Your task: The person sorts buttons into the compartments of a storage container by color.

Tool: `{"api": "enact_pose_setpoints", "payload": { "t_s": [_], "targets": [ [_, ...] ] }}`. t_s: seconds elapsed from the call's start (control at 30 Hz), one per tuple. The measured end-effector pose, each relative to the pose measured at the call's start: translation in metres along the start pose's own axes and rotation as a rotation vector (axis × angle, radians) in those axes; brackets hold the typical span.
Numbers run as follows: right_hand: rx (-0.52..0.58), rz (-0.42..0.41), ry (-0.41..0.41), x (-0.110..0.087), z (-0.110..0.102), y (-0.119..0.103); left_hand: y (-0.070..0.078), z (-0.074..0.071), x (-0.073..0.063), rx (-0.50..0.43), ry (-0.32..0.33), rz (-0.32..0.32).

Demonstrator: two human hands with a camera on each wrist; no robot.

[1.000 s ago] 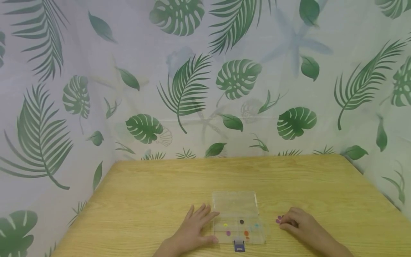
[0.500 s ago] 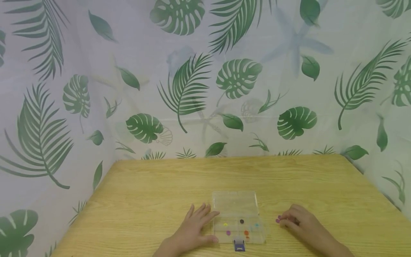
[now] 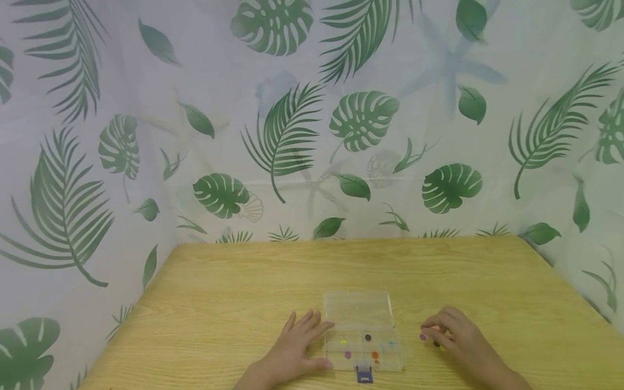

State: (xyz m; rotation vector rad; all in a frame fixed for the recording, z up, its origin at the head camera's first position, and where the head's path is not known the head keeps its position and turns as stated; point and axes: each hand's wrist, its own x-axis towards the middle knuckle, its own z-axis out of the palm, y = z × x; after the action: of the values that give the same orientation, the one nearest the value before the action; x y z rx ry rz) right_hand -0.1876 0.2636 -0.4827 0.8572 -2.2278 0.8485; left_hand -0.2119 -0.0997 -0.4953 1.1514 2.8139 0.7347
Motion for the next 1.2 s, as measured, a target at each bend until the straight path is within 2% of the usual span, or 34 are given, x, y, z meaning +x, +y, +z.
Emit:
{"api": "enact_pose_setpoints", "payload": {
  "t_s": [0.07,0.23,0.57,0.9,1.2],
  "targets": [
    [0.017,-0.073,0.033,0.003,0.003,0.000,0.000,0.000,0.000,0.002,0.001,0.000],
    [0.062,-0.146,0.070,0.010,0.011,-0.006,0.001,-0.001,0.000,0.003,0.001,-0.001],
    [0.027,-0.338,0.151,0.034,0.033,-0.024,0.002,-0.002,-0.001,0.000,-0.006,0.000],
    [0.070,-0.389,0.136,0.052,0.058,-0.042,0.002,-0.003,-0.001,0.004,-0.012,0.001],
    [0.121,-0.479,0.121,0.059,0.073,-0.051,0.002,-0.002,0.000,0.009,0.000,0.023]
  ]
}}
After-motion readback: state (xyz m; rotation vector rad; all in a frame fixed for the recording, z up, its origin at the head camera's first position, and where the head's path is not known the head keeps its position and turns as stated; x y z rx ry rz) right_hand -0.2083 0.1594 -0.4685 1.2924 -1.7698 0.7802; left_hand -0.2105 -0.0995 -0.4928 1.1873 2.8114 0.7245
